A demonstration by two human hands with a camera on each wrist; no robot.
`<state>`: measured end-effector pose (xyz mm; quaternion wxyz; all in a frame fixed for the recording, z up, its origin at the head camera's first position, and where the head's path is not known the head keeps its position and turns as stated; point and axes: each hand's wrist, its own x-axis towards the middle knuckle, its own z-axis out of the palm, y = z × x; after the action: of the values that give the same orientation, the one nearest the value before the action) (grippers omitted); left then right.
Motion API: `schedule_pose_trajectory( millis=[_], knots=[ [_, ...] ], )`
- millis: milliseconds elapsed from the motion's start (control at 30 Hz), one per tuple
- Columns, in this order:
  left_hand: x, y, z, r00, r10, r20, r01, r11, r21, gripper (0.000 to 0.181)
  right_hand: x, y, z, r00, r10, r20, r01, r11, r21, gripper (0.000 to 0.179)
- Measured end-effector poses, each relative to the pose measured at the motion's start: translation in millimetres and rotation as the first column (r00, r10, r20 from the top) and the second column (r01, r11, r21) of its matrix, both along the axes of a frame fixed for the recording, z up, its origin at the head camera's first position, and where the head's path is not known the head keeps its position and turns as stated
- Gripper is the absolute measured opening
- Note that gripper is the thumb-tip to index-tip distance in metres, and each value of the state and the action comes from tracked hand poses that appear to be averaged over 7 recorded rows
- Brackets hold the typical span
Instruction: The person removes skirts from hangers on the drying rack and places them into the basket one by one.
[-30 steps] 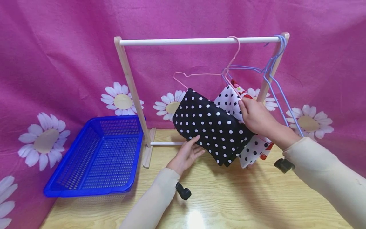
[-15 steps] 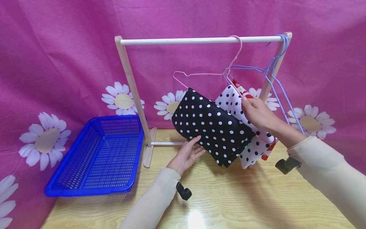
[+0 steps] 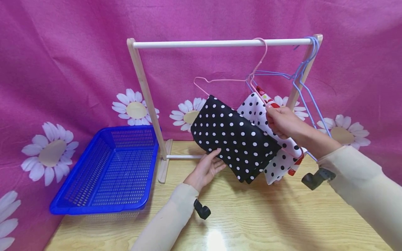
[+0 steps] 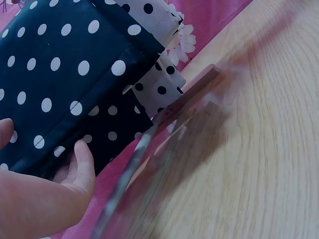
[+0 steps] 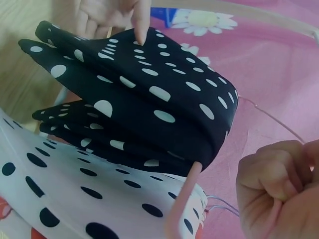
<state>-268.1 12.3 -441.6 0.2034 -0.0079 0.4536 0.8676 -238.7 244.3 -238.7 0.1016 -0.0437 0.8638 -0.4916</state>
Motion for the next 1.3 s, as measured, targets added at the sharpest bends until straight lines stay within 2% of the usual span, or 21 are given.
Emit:
schedule_pose_trajectory(
  millis=[233, 500, 600, 733, 800, 1067, 1300],
  knots=[
    [0.4, -0.8, -1.4, 1.000, 0.000, 0.005, -0.001, 1.000, 0.018, 0.006, -1.3, -0.9, -1.1, 1.000, -0.013, -0.017, 0.013, 1.000, 0.012, 0.058],
    [2.3, -0.9, -1.6, 1.000, -0.001, 0.008, 0.001, 1.000, 0.010, 0.004, -1.2, -3.3, -3.6, 0.992, -0.035, -0.120, 0.050, 0.992, 0.120, 0.061],
    [2.9, -2.1, -2.5, 1.000, 0.003, 0.002, -0.003, 1.000, 0.003, 0.003, -3.2, -3.6, -5.8, 0.981, -0.028, -0.194, 0.064, 0.982, 0.180, 0.063],
    [3.7, -4.3, -4.4, 1.000, 0.004, -0.006, -0.004, 1.000, 0.005, 0.004, -4.8, -4.7, -7.7, 0.952, -0.004, -0.305, 0.086, 0.962, 0.258, 0.064],
    [4.2, -4.9, -4.6, 1.000, 0.001, -0.008, -0.001, 1.000, 0.006, 0.003, -4.4, -5.5, -7.3, 0.942, 0.005, -0.336, 0.097, 0.953, 0.286, 0.064],
    [6.6, -5.9, -5.5, 1.000, -0.016, -0.007, 0.016, 1.000, 0.013, 0.004, -4.5, -9.6, -6.2, 0.923, 0.029, -0.385, 0.113, 0.932, 0.343, 0.062],
    [7.9, -6.9, -5.6, 0.999, -0.027, -0.020, 0.028, 0.999, 0.029, 0.008, -4.7, -18.6, -3.6, 0.897, 0.058, -0.438, 0.136, 0.907, 0.398, 0.060]
  ],
)
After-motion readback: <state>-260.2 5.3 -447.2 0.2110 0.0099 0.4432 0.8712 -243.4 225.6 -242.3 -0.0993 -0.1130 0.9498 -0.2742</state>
